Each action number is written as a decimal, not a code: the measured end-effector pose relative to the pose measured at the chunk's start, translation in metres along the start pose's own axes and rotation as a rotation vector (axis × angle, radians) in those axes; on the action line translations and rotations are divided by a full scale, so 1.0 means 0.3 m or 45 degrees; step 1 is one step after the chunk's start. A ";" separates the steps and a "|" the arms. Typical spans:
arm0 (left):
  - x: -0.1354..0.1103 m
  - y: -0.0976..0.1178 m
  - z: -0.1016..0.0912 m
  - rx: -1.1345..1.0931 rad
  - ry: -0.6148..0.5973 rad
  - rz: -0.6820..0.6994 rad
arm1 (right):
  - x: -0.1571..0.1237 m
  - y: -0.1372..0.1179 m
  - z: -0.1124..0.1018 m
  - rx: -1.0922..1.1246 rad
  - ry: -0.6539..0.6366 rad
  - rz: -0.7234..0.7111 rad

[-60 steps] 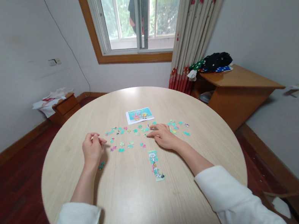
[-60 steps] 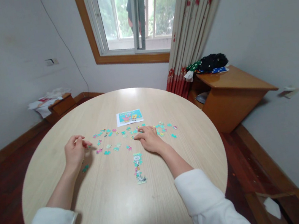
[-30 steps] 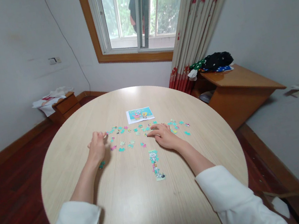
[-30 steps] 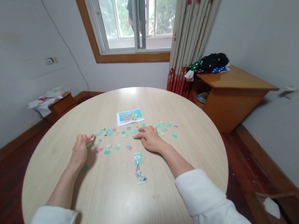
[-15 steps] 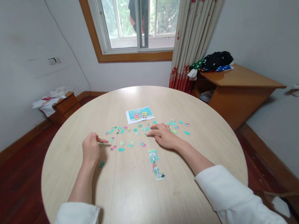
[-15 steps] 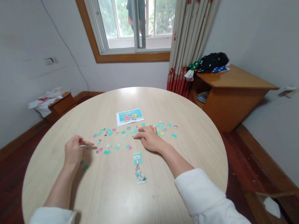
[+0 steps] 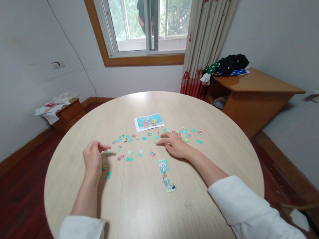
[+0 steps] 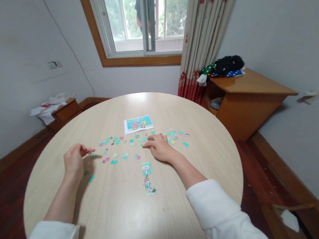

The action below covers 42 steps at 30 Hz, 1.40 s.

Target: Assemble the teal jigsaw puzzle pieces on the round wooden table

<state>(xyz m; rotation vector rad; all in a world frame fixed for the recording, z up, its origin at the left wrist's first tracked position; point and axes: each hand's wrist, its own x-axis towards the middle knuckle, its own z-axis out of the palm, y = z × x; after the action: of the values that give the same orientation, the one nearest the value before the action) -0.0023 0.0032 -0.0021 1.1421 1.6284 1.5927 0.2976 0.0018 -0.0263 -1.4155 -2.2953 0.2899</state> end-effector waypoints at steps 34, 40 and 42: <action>0.063 -0.082 -0.070 1.027 -0.437 0.255 | 0.004 -0.001 -0.001 0.012 0.017 -0.019; 0.070 -0.096 -0.075 1.057 -0.394 0.240 | 0.005 0.002 0.005 0.016 0.041 -0.030; 0.070 -0.096 -0.075 1.049 -0.401 0.206 | 0.004 0.002 0.005 0.017 0.046 -0.031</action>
<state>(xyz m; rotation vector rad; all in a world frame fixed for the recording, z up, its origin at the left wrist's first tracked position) -0.0366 0.0130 -0.0245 1.8543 2.0546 0.7303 0.2969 0.0033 -0.0277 -1.3737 -2.2757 0.2694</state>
